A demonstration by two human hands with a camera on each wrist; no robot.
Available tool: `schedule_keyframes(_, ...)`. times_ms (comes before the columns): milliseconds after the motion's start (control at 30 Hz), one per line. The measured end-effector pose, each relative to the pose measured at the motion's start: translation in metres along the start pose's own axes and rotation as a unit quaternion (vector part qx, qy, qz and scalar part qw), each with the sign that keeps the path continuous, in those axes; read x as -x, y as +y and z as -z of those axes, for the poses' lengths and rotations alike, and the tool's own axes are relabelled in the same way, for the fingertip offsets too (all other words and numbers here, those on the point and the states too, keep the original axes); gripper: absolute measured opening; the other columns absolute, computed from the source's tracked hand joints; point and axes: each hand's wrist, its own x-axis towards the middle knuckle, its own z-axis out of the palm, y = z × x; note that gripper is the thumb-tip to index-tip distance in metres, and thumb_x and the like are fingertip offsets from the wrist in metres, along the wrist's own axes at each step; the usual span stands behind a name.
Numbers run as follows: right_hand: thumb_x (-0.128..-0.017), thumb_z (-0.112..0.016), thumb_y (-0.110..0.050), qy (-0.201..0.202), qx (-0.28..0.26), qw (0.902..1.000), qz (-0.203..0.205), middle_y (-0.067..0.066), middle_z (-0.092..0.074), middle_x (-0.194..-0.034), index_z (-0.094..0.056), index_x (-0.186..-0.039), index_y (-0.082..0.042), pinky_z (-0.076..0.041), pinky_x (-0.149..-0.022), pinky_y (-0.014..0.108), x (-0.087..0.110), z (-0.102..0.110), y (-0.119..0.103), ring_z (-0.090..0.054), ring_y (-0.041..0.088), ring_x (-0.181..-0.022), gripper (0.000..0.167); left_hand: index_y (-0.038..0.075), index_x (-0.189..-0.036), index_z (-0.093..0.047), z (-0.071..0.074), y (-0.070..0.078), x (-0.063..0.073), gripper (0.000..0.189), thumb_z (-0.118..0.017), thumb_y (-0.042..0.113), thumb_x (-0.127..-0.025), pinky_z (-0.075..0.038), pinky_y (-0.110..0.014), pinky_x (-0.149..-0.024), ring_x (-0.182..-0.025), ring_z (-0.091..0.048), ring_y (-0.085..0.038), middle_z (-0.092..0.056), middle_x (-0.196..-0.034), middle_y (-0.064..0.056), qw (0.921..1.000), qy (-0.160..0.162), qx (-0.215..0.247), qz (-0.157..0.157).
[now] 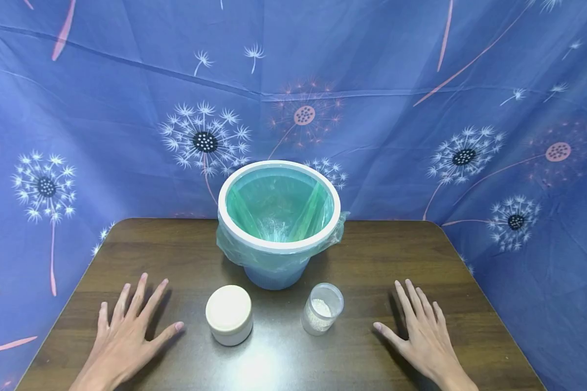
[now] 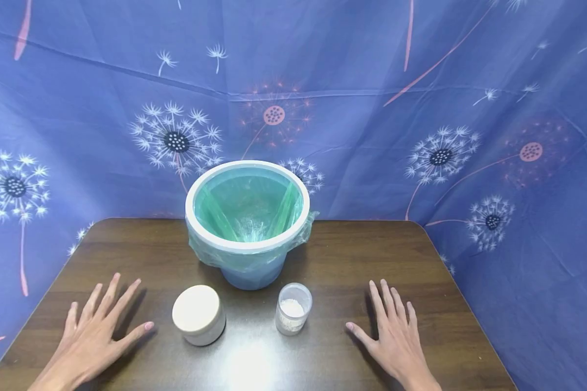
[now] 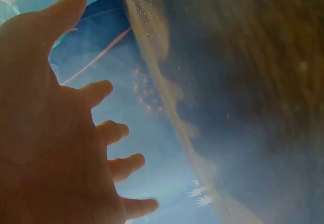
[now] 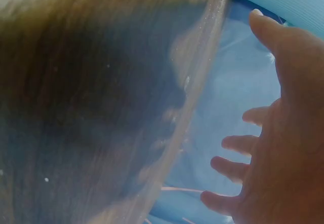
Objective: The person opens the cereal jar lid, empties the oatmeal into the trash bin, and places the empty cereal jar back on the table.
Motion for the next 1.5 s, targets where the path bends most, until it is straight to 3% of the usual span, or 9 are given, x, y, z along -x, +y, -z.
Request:
schedule_keyframes(533, -0.088, -0.083, -0.053, -0.009, -0.051, 0.9987, 0.000, 0.024, -0.037, -0.167, -0.025, -0.171, -0.016, -0.023, -0.118, 0.071, -0.002, -0.005, -0.011, -0.038, 0.051, -0.147, 0.108, 0.009, -0.168, -0.030, 0.001, 0.004, -0.005, 0.085, -0.065, 0.052, -0.104, 0.000, -0.061, -0.128, -0.148, -0.034, -0.058, -0.031, -0.168, -0.031, 0.9932, -0.005, 0.111, 0.033)
schedule_keyframes(767, -0.090, -0.085, -0.047, -0.034, -0.124, 0.9917, -0.004, 0.023, -0.041, -0.166, -0.027, -0.170, -0.013, -0.030, -0.112, 0.073, -0.006, -0.004, -0.025, -0.042, 0.052, -0.146, 0.104, 0.013, -0.167, -0.034, 0.005, 0.010, -0.008, 0.069, -0.052, 0.049, -0.111, -0.027, -0.082, -0.106, -0.147, -0.030, -0.065, -0.037, -0.166, -0.029, 0.9698, -0.046, 0.214, 0.108)
schedule_keyframes(867, -0.091, -0.084, -0.047, -0.045, -0.146, 0.9882, -0.011, 0.021, -0.041, -0.166, -0.028, -0.169, -0.013, -0.032, -0.111, 0.071, -0.008, -0.003, -0.031, -0.041, 0.051, -0.148, 0.102, 0.013, -0.162, -0.044, 0.005, 0.015, -0.007, 0.057, -0.052, 0.040, -0.113, -0.037, -0.060, -0.113, -0.148, -0.042, -0.050, -0.046, -0.162, -0.025, 0.9565, -0.023, 0.272, 0.103)
schedule_keyframes(967, -0.093, -0.082, -0.049, -0.061, -0.172, 0.9830, -0.017, 0.020, -0.039, -0.167, -0.027, -0.170, -0.015, -0.032, -0.111, 0.072, -0.011, -0.005, -0.038, -0.039, 0.051, -0.149, 0.101, 0.008, -0.157, -0.051, 0.002, 0.021, -0.008, 0.046, -0.047, 0.028, -0.115, -0.038, -0.027, -0.112, -0.146, -0.050, -0.018, -0.057, -0.155, -0.015, 0.9293, 0.006, 0.362, 0.074)
schedule_keyframes(1067, -0.093, -0.081, -0.050, -0.076, -0.196, 0.9776, -0.016, 0.019, -0.038, -0.169, -0.026, -0.170, -0.017, -0.032, -0.112, 0.074, -0.015, -0.008, -0.045, -0.037, 0.050, -0.150, 0.101, -0.003, -0.155, -0.048, -0.001, 0.026, -0.011, 0.046, -0.033, 0.020, -0.118, -0.034, -0.011, -0.108, -0.139, -0.052, -0.001, -0.062, -0.152, -0.005, 0.8684, -0.009, 0.495, 0.027)
schedule_keyframes(1200, -0.092, -0.082, -0.054, -0.086, -0.211, 0.9737, -0.010, 0.014, -0.039, -0.169, -0.026, -0.170, -0.021, -0.033, -0.112, 0.073, -0.019, -0.014, -0.055, -0.038, 0.047, -0.151, 0.102, -0.006, -0.157, -0.042, -0.003, 0.031, -0.016, 0.056, -0.015, 0.024, -0.119, -0.036, -0.018, -0.114, -0.141, -0.056, -0.009, -0.062, -0.152, 0.000, 0.7753, -0.070, 0.628, -0.008)
schedule_keyframes(1267, -0.090, -0.083, -0.055, -0.089, -0.216, 0.9723, -0.005, 0.012, -0.040, -0.169, -0.026, -0.170, -0.023, -0.034, -0.112, 0.072, -0.021, -0.017, -0.060, -0.039, 0.046, -0.151, 0.103, -0.002, -0.157, -0.044, -0.003, 0.034, -0.018, 0.058, -0.012, 0.028, -0.119, -0.036, -0.020, -0.115, -0.142, -0.055, -0.010, -0.061, -0.154, -0.001, 0.7488, -0.088, 0.657, -0.011)
schedule_keyframes(1400, -0.089, -0.085, -0.053, -0.086, -0.229, 0.9694, 0.015, 0.013, -0.043, -0.167, -0.030, -0.169, -0.019, -0.036, -0.112, 0.071, -0.024, -0.020, -0.069, -0.042, 0.045, -0.150, 0.103, -0.002, -0.159, -0.043, -0.001, 0.041, -0.021, 0.060, -0.011, 0.030, -0.119, -0.038, -0.022, -0.116, -0.143, -0.055, -0.013, -0.059, -0.156, -0.004, 0.7196, -0.101, 0.687, -0.015)
schedule_keyframes(1500, -0.088, -0.086, -0.054, -0.088, -0.239, 0.9668, 0.026, 0.013, -0.043, -0.167, -0.032, -0.168, -0.016, -0.037, -0.112, 0.071, -0.027, -0.022, -0.076, -0.043, 0.044, -0.150, 0.103, -0.003, -0.158, -0.042, 0.002, 0.046, -0.023, 0.059, -0.012, 0.030, -0.119, -0.040, -0.024, -0.116, -0.143, -0.055, -0.014, -0.059, -0.156, -0.004, 0.7148, -0.100, 0.692, -0.015)
